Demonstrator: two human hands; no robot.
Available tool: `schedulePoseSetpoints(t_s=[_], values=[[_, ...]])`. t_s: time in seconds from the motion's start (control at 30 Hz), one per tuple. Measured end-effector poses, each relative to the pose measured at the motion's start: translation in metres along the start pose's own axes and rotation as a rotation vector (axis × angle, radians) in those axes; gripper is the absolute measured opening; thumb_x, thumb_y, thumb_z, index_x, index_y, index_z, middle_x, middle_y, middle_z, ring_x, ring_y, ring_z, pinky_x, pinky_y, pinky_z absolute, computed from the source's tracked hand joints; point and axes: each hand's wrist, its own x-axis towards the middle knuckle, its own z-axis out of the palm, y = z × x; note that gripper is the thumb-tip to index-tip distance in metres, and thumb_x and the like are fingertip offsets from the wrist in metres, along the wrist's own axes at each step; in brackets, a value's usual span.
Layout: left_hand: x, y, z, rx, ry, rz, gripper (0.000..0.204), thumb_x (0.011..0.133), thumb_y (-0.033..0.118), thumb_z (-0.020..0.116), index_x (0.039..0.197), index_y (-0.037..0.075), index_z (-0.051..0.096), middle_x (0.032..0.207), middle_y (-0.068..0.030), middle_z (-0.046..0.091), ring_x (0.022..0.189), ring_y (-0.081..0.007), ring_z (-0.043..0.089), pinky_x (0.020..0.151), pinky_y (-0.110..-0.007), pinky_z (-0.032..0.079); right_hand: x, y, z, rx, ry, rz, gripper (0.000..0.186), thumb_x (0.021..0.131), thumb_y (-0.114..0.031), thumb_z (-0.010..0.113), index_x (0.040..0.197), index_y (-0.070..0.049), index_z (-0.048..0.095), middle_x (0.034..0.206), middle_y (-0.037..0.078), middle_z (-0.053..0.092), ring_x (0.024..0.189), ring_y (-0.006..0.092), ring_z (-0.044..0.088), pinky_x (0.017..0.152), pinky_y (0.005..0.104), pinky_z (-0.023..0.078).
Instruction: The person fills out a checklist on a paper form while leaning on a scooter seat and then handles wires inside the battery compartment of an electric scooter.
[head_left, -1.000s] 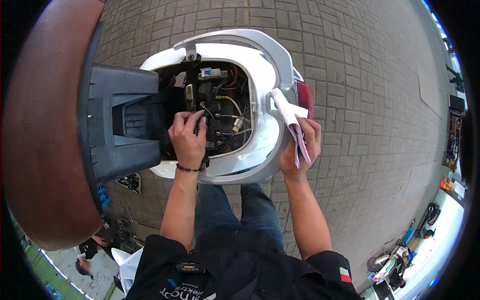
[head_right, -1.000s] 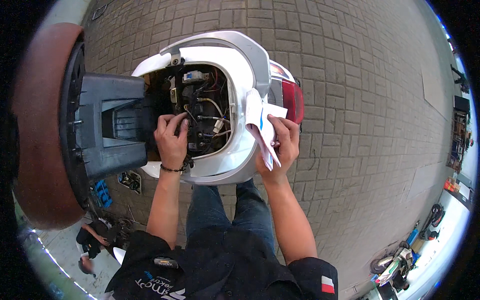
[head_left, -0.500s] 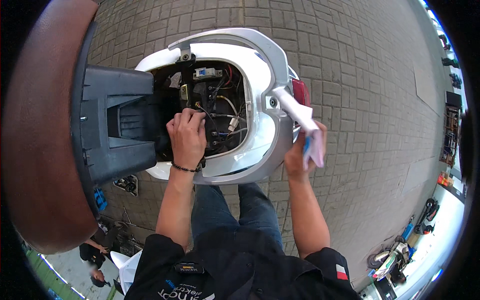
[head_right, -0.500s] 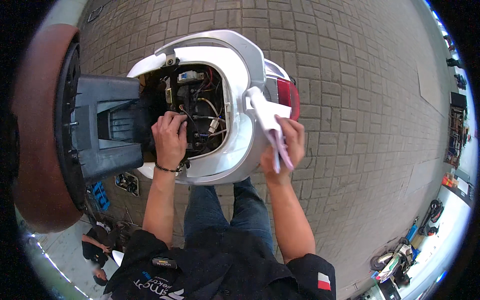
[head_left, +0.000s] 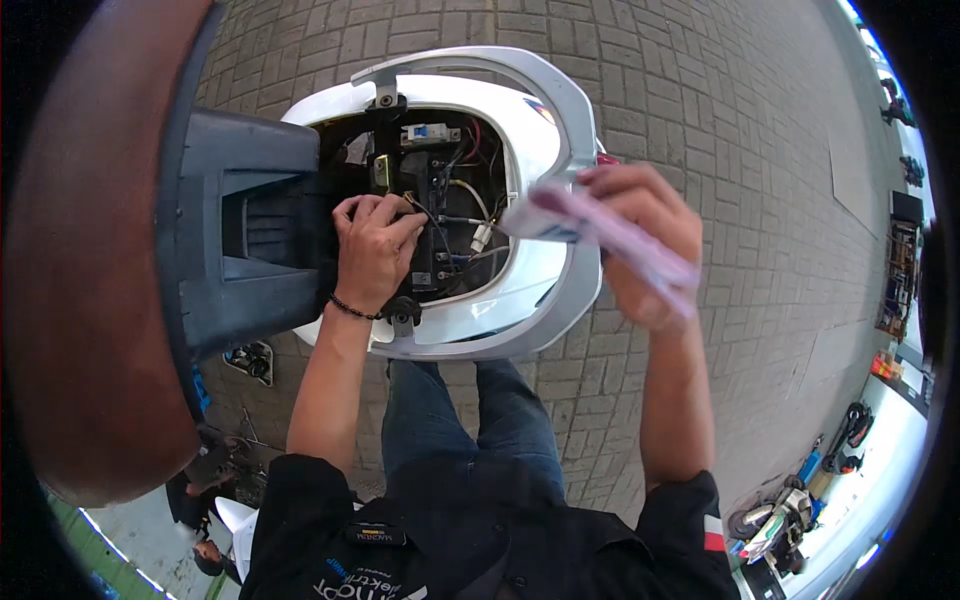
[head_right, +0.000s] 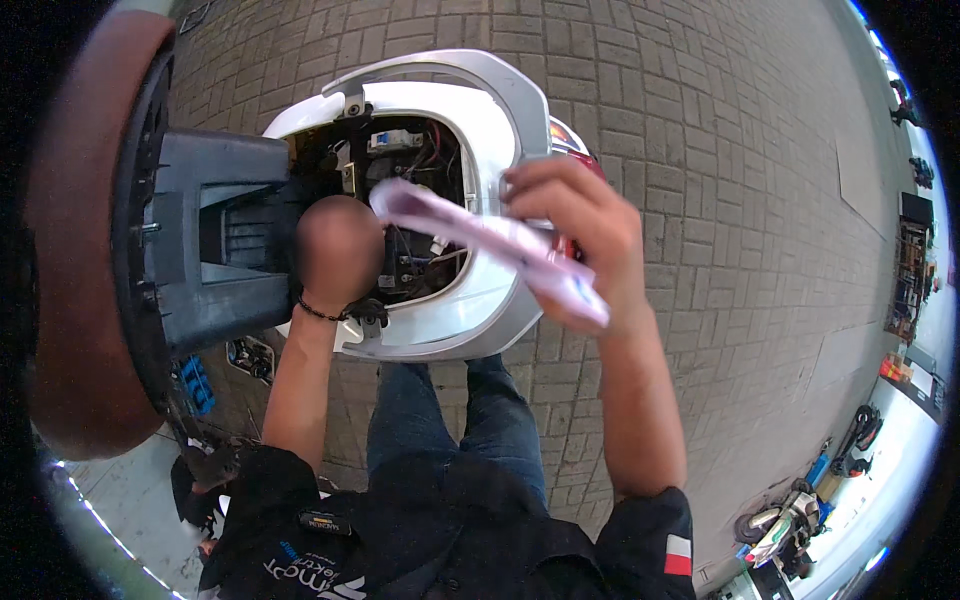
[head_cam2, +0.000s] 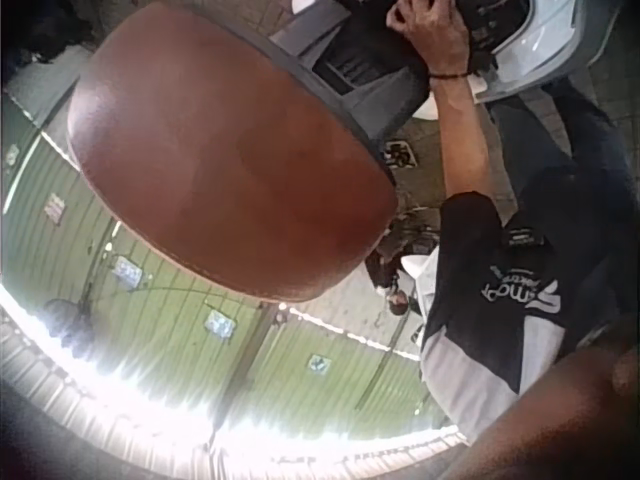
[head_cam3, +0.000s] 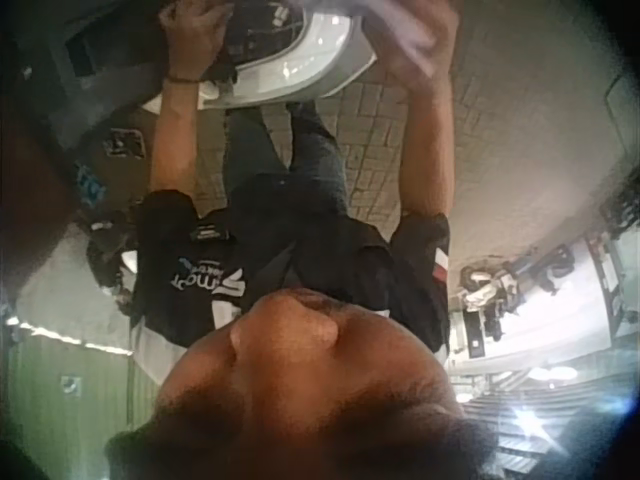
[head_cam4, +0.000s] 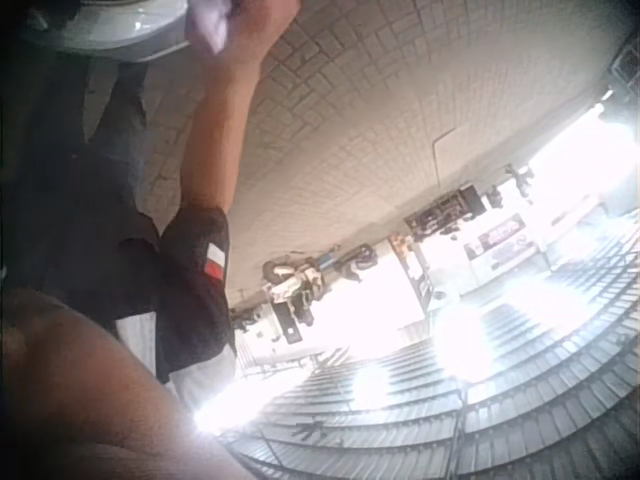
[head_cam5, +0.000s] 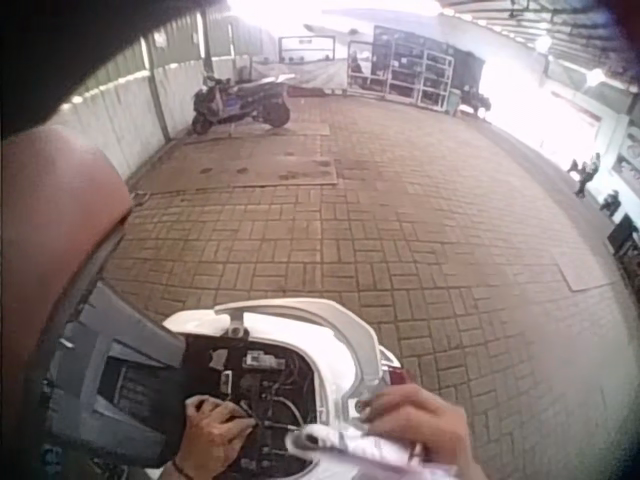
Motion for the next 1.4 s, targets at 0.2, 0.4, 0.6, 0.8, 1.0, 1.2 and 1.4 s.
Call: schedulePoseSetpoints(t_s=[0.2, 0.4, 0.6, 0.8, 1.0, 1.2, 1.4], values=[[-0.007, -0.008, 0.014, 0.023, 0.105, -0.021, 0.017, 0.077, 0.009, 0.074, 0.094, 0.012, 0.073, 0.098, -0.0010, 0.064, 0.103, -0.0233, 0.058, 0.101, -0.047, 0.032, 0.064, -0.001, 0.002, 0.164, -0.560, 0.523, 0.023, 0.078, -0.006, 0.068, 0.100, 0.000, 0.069, 0.077, 0.004, 0.066, 0.071, 0.0149, 0.063, 0.068, 0.0326, 0.052], [0.003, -0.006, 0.004, -0.046, -0.024, -0.017, 0.010, 0.080, 0.012, 0.073, 0.090, 0.015, 0.074, 0.098, 0.0004, 0.063, 0.107, -0.0231, 0.056, 0.102, -0.053, 0.030, 0.059, 0.032, 0.072, -0.358, -1.146, 0.392, 0.030, 0.076, -0.013, 0.068, 0.105, -0.008, 0.074, 0.122, 0.011, 0.067, 0.098, 0.0340, 0.068, 0.090, 0.0414, 0.053], [-0.004, -0.002, 0.007, 0.002, 0.012, -0.111, 0.013, 0.080, 0.013, 0.075, 0.092, 0.015, 0.074, 0.095, -0.0013, 0.065, 0.109, -0.0231, 0.058, 0.105, -0.053, 0.029, 0.048, 0.016, 0.080, -0.514, -1.211, 0.120, 0.028, 0.073, -0.009, 0.064, 0.096, -0.016, 0.078, 0.149, 0.002, 0.051, 0.096, 0.0292, 0.071, 0.081, 0.0408, 0.057], [-0.007, 0.010, 0.010, 0.028, 0.081, -0.174, 0.016, 0.078, 0.010, 0.076, 0.093, 0.014, 0.074, 0.095, -0.0025, 0.066, 0.111, -0.0230, 0.058, 0.108, -0.058, 0.024, 0.041, 0.019, 0.090, -0.629, -1.189, -0.003, 0.022, 0.075, -0.012, 0.065, 0.093, -0.013, 0.078, 0.144, 0.007, 0.055, 0.092, 0.0279, 0.072, 0.077, 0.0390, 0.058], [-0.003, 0.012, 0.005, 0.057, 0.050, -0.161, 0.017, 0.077, 0.008, 0.075, 0.093, 0.014, 0.073, 0.098, -0.0028, 0.065, 0.110, -0.0235, 0.058, 0.109, -0.062, 0.021, 0.038, 0.024, 0.093, -0.657, -1.195, -0.085, 0.019, 0.077, -0.014, 0.066, 0.091, -0.012, 0.078, 0.142, 0.009, 0.055, 0.089, 0.0279, 0.073, 0.074, 0.0397, 0.058], [-0.002, 0.019, 0.014, 0.156, -0.001, -0.307, 0.019, 0.074, 0.009, 0.075, 0.091, 0.013, 0.072, 0.114, -0.0072, 0.061, 0.120, -0.0275, 0.051, 0.109, -0.064, 0.020, 0.030, 0.024, 0.096, -0.589, -1.163, -0.070, 0.017, 0.076, -0.013, 0.068, 0.090, -0.011, 0.078, 0.137, 0.010, 0.058, 0.087, 0.0277, 0.073, 0.073, 0.0385, 0.058], [0.010, 0.025, 0.010, 0.193, -0.007, -0.375, 0.022, 0.072, 0.011, 0.077, 0.093, 0.012, 0.071, 0.129, -0.0119, 0.054, 0.136, -0.0317, 0.039, 0.108, -0.068, 0.019, 0.019, 0.028, 0.098, -0.569, -1.102, -0.115, 0.014, 0.078, -0.015, 0.068, 0.088, -0.012, 0.078, 0.131, 0.010, 0.061, 0.085, 0.0273, 0.072, 0.072, 0.0389, 0.058]])
